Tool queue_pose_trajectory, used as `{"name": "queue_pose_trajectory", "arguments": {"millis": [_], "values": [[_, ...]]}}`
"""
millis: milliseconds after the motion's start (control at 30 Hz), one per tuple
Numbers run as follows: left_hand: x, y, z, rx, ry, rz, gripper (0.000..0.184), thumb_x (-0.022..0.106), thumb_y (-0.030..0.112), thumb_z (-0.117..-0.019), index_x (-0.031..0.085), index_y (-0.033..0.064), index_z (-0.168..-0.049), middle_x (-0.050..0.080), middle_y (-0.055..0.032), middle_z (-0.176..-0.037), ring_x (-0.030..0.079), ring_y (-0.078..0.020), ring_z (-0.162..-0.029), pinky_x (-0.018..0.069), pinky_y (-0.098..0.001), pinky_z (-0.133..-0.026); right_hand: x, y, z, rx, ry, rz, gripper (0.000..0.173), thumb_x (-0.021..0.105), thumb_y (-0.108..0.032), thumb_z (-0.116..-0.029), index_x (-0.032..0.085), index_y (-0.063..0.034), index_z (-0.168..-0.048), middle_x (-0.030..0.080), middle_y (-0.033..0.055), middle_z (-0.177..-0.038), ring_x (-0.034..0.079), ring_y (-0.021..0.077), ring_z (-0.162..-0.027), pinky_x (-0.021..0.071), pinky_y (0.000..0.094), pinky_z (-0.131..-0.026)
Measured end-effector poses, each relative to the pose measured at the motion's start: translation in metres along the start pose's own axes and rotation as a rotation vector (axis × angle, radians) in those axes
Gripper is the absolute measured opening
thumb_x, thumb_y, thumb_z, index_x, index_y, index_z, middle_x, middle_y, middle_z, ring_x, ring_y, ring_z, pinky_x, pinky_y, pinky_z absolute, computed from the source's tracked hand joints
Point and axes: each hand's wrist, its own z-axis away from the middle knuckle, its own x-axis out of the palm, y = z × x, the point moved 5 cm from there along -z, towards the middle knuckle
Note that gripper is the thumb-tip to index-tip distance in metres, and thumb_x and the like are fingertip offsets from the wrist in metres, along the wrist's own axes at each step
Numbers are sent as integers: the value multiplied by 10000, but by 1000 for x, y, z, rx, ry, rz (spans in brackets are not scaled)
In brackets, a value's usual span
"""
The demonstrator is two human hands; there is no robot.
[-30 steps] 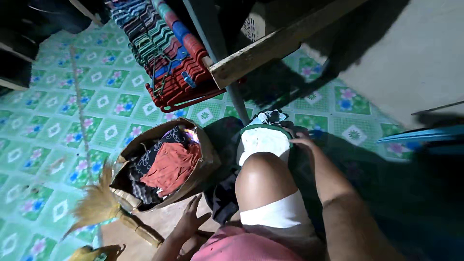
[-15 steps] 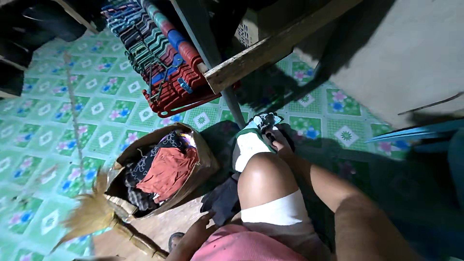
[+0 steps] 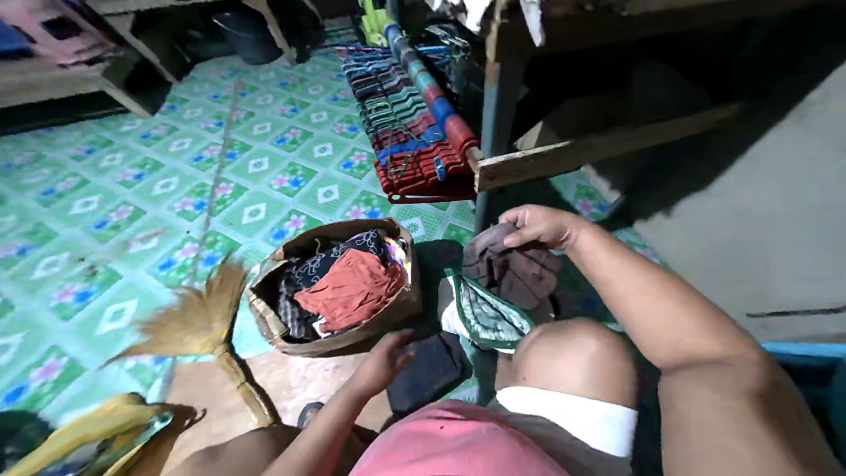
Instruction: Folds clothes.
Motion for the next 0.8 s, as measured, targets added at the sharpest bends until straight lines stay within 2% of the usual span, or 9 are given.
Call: {"name": "queue_pose_trajectory", "arguments": {"millis": [100,267,333,367,467,500,567,700,800], "values": [[-53,58,-3,195,219,96,494,671,234,-973,573,39,-1416,568,-168,-1447,555,-253,-1340,458,-444,-1138,15,-64,-5,-78,-90,180,161,777,-176,-828,631,-109,-818,682,-33,-728,657,26,-669,565,209,-629],[-143,178,14,547,436,-59,491,700,324,-954,613,76,-1369,473,-149,-1550,506,-265,-1390,471,-482,-1099,87,-179,-13,-74,-214,685,115,756,-55,-858,653,-2,-858,644,45,-753,617,92,-674,527,266,-649],[-165,211,19,641,426,-117,565,756,314,-910,586,69,-1390,518,-134,-1509,511,-263,-1381,455,-508,-1110,113,-215,-16,-151,-272,912,115,777,-104,-869,688,-31,-876,651,30,-774,606,81,-672,502,256,-606],[-173,221,21,654,384,-137,559,788,286,-884,597,61,-1359,595,-121,-1406,560,-240,-1316,475,-495,-1090,122,-232,-17,-184,-277,1029,104,778,-125,-886,707,-51,-905,661,24,-811,612,83,-706,512,268,-626],[-187,213,24,500,130,-147,376,822,231,-858,666,85,-1167,722,-54,-1047,694,-142,-982,576,-443,-905,128,-270,-19,-240,-133,1352,82,781,-132,-902,728,-76,-930,677,47,-890,633,163,-822,525,401,-739],[-193,202,29,435,58,-154,377,824,223,-855,673,89,-1173,724,-58,-1026,696,-155,-955,576,-458,-892,120,-278,-21,-253,-80,1439,79,774,-127,-903,727,-67,-925,668,71,-942,638,211,-896,524,461,-803],[-213,176,47,316,1,-263,416,810,244,-878,647,99,-1232,720,-90,-1058,697,-216,-985,561,-533,-914,96,-289,-20,-317,47,1538,91,765,-122,-889,698,-67,-864,654,93,-915,643,264,-895,524,531,-792],[-286,169,115,210,306,-353,145,698,179,-981,689,73,-1079,700,-82,-931,676,-206,-857,559,-498,-802,58,-309,4,-345,269,1446,91,776,-80,-877,691,-74,-844,669,97,-825,649,260,-795,513,547,-714],[-343,195,169,292,595,-433,90,646,137,-1005,707,78,-1035,687,-49,-915,649,-157,-832,547,-457,-779,46,-304,3,-185,277,1392,86,780,-23,-881,729,-87,-907,696,96,-836,665,267,-799,527,572,-735]]}}
